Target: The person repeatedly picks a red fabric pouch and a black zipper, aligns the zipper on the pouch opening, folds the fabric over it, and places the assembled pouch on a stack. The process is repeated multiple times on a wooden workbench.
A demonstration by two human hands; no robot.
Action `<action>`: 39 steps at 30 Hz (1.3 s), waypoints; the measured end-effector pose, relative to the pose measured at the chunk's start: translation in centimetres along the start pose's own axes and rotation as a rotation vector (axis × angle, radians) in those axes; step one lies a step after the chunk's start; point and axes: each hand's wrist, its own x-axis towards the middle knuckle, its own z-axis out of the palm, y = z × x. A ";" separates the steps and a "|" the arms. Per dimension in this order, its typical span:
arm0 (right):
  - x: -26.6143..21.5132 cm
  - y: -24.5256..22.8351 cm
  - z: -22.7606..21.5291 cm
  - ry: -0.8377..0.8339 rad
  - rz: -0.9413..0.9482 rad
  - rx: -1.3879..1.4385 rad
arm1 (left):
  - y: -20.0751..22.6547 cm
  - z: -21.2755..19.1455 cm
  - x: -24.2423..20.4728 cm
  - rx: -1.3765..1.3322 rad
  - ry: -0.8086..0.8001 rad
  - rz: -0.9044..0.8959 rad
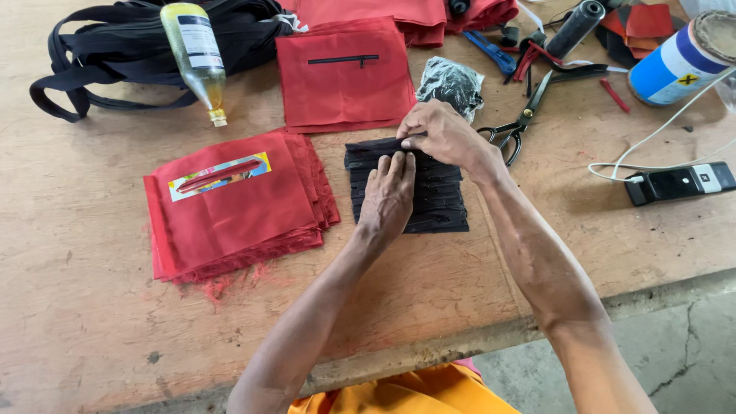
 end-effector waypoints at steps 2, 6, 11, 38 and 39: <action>-0.1 0.0 0.4 0.023 0.072 0.056 | 0.1 -0.2 0.0 -0.022 -0.017 -0.012; -0.2 0.5 0.5 -0.022 0.253 0.304 | 0.4 -1.2 0.7 -0.078 -0.120 -0.065; -1.1 1.6 0.6 0.005 0.348 0.701 | 1.3 -1.8 2.2 -0.092 -0.122 -0.172; -9.8 -8.1 -3.7 -0.034 0.293 0.323 | -0.7 -10.9 0.4 -1.461 -0.363 -0.457; -9.6 -7.9 -2.9 -0.033 0.332 0.325 | -0.5 -11.6 0.0 -1.389 -0.465 -0.439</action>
